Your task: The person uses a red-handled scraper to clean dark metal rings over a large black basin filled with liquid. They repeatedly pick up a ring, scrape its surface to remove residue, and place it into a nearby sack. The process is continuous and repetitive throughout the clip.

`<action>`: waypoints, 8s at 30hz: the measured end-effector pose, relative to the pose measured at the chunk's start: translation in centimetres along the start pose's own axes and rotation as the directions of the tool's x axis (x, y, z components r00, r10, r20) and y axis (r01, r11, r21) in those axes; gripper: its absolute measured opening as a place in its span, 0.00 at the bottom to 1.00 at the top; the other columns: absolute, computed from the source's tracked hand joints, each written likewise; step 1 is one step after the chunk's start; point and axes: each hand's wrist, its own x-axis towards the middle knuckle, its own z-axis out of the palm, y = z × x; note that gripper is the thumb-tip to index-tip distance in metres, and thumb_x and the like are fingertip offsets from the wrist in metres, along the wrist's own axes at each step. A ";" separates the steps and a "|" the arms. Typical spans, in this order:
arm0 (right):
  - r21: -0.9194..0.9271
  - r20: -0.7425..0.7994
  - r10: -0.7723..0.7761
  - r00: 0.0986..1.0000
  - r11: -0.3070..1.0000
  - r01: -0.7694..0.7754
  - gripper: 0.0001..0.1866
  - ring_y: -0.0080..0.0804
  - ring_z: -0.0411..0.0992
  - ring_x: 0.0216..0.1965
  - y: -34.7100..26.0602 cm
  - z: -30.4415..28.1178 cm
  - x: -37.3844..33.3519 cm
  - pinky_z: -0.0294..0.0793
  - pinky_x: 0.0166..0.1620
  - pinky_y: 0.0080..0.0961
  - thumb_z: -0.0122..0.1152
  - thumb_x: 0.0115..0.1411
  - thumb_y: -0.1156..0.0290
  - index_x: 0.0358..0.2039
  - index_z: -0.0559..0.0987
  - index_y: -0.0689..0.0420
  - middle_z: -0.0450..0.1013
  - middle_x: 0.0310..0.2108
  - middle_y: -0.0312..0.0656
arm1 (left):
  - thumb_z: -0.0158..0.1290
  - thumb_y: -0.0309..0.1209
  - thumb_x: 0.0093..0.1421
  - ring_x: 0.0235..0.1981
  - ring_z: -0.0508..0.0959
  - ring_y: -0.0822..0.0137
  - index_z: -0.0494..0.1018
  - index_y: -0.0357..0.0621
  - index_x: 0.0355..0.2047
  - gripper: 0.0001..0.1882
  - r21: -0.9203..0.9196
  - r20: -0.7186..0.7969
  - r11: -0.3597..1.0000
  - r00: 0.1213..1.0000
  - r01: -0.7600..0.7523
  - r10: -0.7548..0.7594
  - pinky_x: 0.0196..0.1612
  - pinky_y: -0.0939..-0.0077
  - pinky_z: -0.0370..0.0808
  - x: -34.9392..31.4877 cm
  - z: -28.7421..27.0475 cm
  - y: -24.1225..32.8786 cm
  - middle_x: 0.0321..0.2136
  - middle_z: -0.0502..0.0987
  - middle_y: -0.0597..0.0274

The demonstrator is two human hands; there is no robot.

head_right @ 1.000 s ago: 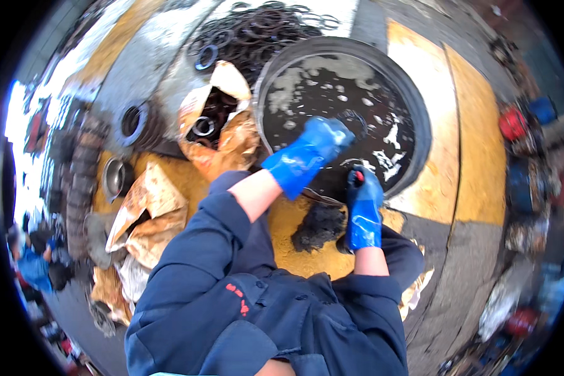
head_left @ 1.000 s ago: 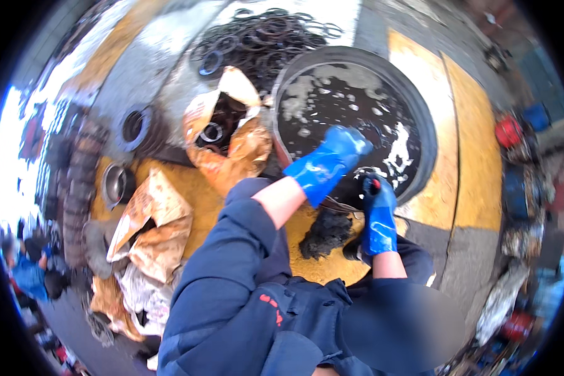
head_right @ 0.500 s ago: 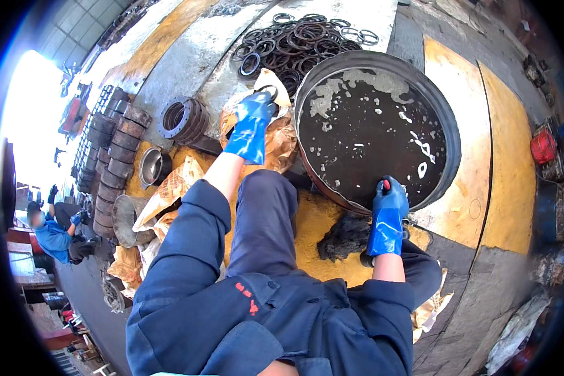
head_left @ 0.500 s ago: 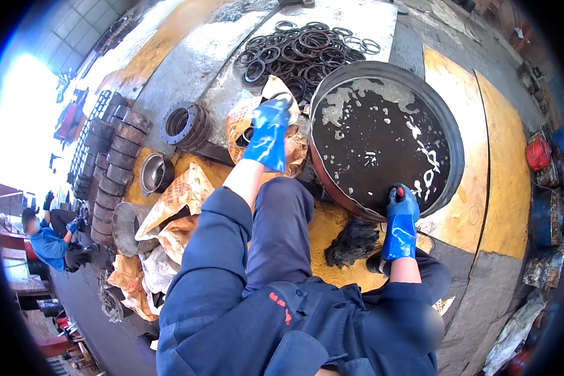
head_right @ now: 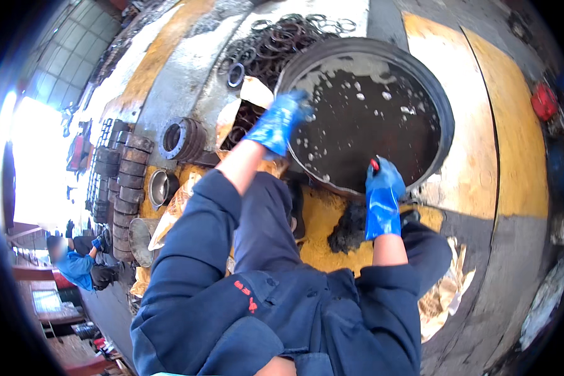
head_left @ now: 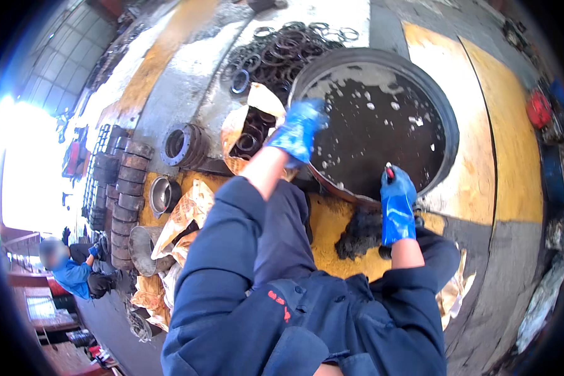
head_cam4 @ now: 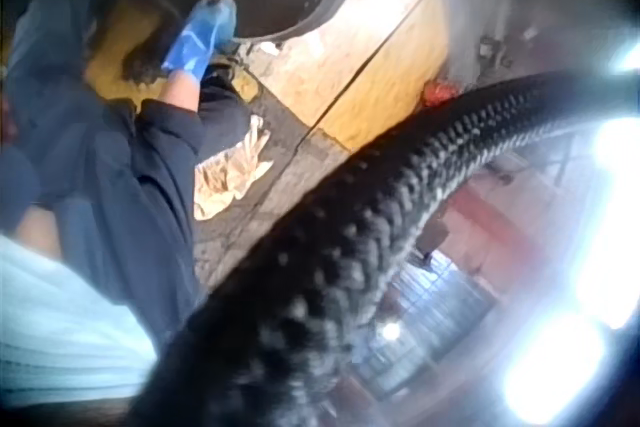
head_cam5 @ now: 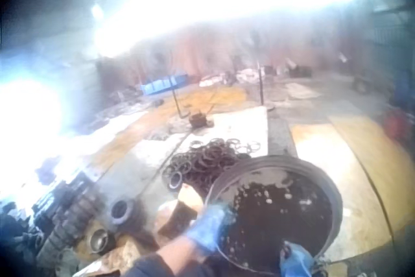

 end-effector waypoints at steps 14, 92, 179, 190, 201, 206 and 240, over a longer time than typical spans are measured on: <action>0.034 -0.020 -0.083 0.996 0.996 0.084 0.15 0.48 0.83 0.43 -0.2 0.7 -1.6 0.82 0.50 0.40 0.73 0.58 0.67 0.46 0.86 0.55 0.84 0.43 0.46 | 0.59 0.46 0.61 0.49 0.84 0.56 0.78 0.58 0.55 0.23 0.649 0.367 0.703 0.689 0.291 -0.624 0.55 0.61 0.80 3.4 12.1 -6.8 0.52 0.83 0.61; 0.721 0.257 0.114 0.960 0.639 -0.269 0.13 0.32 0.83 0.47 -4.5 2.7 5.6 0.79 0.55 0.31 0.65 0.69 0.65 0.51 0.86 0.53 0.85 0.45 0.42 | 0.62 0.28 0.65 0.31 0.80 0.72 0.82 0.42 0.46 0.10 -0.375 0.326 0.824 0.893 0.424 -0.311 0.36 0.74 0.77 -1.1 7.6 -1.1 0.34 0.84 0.63; -0.143 0.540 0.139 0.830 0.987 -0.072 0.19 0.49 0.81 0.52 -5.0 -0.7 7.7 0.81 0.54 0.45 0.64 0.64 0.51 0.51 0.87 0.42 0.84 0.50 0.42 | 0.67 0.28 0.56 0.54 0.83 0.51 0.78 0.43 0.58 0.27 0.142 0.076 0.801 0.813 -0.582 0.578 0.60 0.62 0.78 -0.9 9.2 0.3 0.52 0.83 0.50; -0.011 0.178 0.274 0.945 0.961 -0.277 0.16 0.34 0.83 0.43 1.4 2.2 7.8 0.80 0.51 0.32 0.73 0.62 0.61 0.46 0.87 0.55 0.85 0.42 0.44 | 0.62 0.33 0.65 0.42 0.84 0.59 0.81 0.42 0.51 0.16 0.033 0.298 0.998 0.953 -0.059 0.047 0.50 0.65 0.77 -1.3 8.0 1.3 0.41 0.85 0.51; 0.683 0.222 0.022 0.975 0.710 -0.171 0.19 0.26 0.82 0.38 -8.1 -3.0 8.1 0.80 0.43 0.25 0.73 0.66 0.59 0.48 0.86 0.62 0.85 0.41 0.40 | 0.64 0.31 0.63 0.47 0.85 0.55 0.81 0.43 0.53 0.18 0.038 0.170 0.987 0.974 -0.156 0.147 0.53 0.65 0.78 -1.4 8.7 0.1 0.46 0.85 0.49; 0.619 0.276 0.221 0.935 0.703 -0.349 0.19 0.27 0.82 0.39 -5.1 0.1 9.1 0.80 0.44 0.25 0.72 0.66 0.59 0.47 0.86 0.62 0.85 0.41 0.41 | 0.64 0.31 0.64 0.45 0.85 0.60 0.81 0.42 0.53 0.18 0.033 0.161 0.992 0.980 -0.121 0.114 0.51 0.66 0.78 -2.0 7.6 0.6 0.44 0.85 0.51; 0.592 0.152 -0.115 0.982 0.806 0.003 0.16 0.36 0.84 0.47 -8.1 -0.7 8.1 0.82 0.53 0.29 0.71 0.65 0.64 0.52 0.86 0.50 0.85 0.46 0.42 | 0.59 0.30 0.65 0.37 0.80 0.70 0.82 0.34 0.47 0.14 -0.429 0.248 0.885 0.966 0.179 -0.075 0.45 0.74 0.75 -3.1 5.2 2.5 0.37 0.85 0.60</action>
